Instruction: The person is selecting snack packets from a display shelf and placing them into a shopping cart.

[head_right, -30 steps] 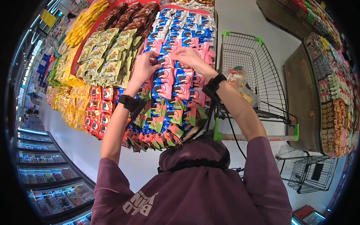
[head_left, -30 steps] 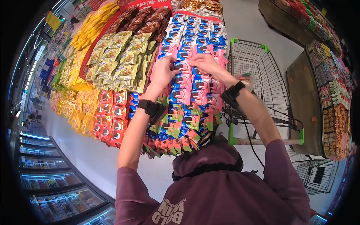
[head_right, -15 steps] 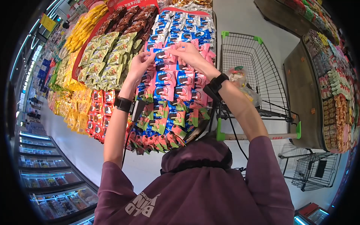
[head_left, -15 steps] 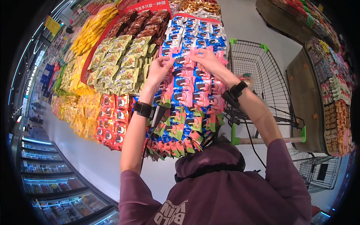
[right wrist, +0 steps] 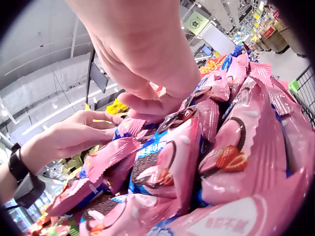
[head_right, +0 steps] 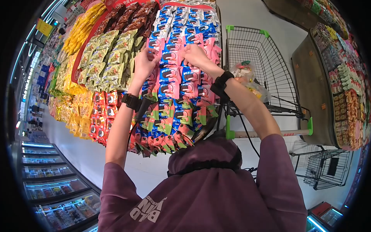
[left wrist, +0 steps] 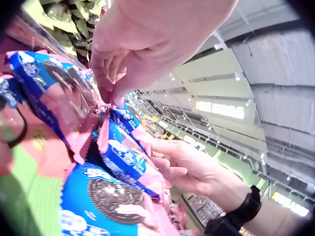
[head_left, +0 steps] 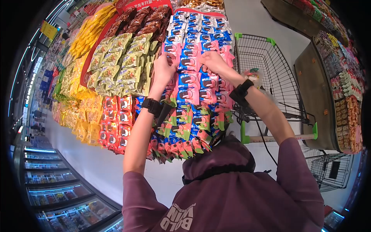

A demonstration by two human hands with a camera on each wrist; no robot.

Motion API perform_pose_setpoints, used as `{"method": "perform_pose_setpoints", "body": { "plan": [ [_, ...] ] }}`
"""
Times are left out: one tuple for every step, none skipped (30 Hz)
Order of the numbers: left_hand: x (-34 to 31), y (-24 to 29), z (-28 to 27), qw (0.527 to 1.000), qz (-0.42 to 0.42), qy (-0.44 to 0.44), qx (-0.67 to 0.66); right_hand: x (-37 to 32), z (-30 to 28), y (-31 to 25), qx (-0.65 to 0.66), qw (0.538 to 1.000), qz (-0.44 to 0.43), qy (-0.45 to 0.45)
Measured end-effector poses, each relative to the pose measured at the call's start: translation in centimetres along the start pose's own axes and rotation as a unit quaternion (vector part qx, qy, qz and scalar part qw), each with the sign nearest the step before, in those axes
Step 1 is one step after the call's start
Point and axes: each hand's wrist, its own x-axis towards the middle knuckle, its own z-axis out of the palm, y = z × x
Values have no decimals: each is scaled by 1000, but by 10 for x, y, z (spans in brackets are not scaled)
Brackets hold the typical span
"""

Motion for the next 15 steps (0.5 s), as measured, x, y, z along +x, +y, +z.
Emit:
{"method": "perform_pose_setpoints", "body": {
  "plan": [
    [-1,1,-1,999,27,8,18,2,0,1,-21,1000,-1,7],
    [-4,3,1,999,37,32,3,3,1,2,-41,999,-2,13],
    [-5,9,1,996,73,35,28,4,2,-1,-70,998,0,5],
    [-7,14,0,992,108,37,52,5,1,-4,-100,995,2,-4],
    [-10,19,0,986,142,38,77,4,1,-6,-129,992,4,-14],
    [-12,26,1,988,139,8,65,5,2,-7,-162,987,-3,-13],
    [-15,24,2,986,151,-14,69,4,4,-7,-176,984,-15,-9],
    [-17,22,3,983,164,-35,73,2,6,-8,-191,981,-27,-4],
    [-18,22,3,980,177,-55,76,0,7,-11,-206,978,-41,1],
    [-18,23,2,981,168,-56,74,-6,9,-13,-213,972,-90,39],
    [-16,21,3,981,171,-51,76,-5,11,-14,-226,963,-143,34],
    [-16,17,4,980,175,-48,76,-6,15,-14,-239,951,-194,30],
    [-17,14,5,980,180,-49,76,-7,19,-10,-250,938,-240,28],
    [-17,11,6,978,189,-43,71,-7,23,-7,-260,936,-235,21],
    [-18,18,1,977,189,-47,89,-7,22,-5,-242,939,-246,22]
  ]
}}
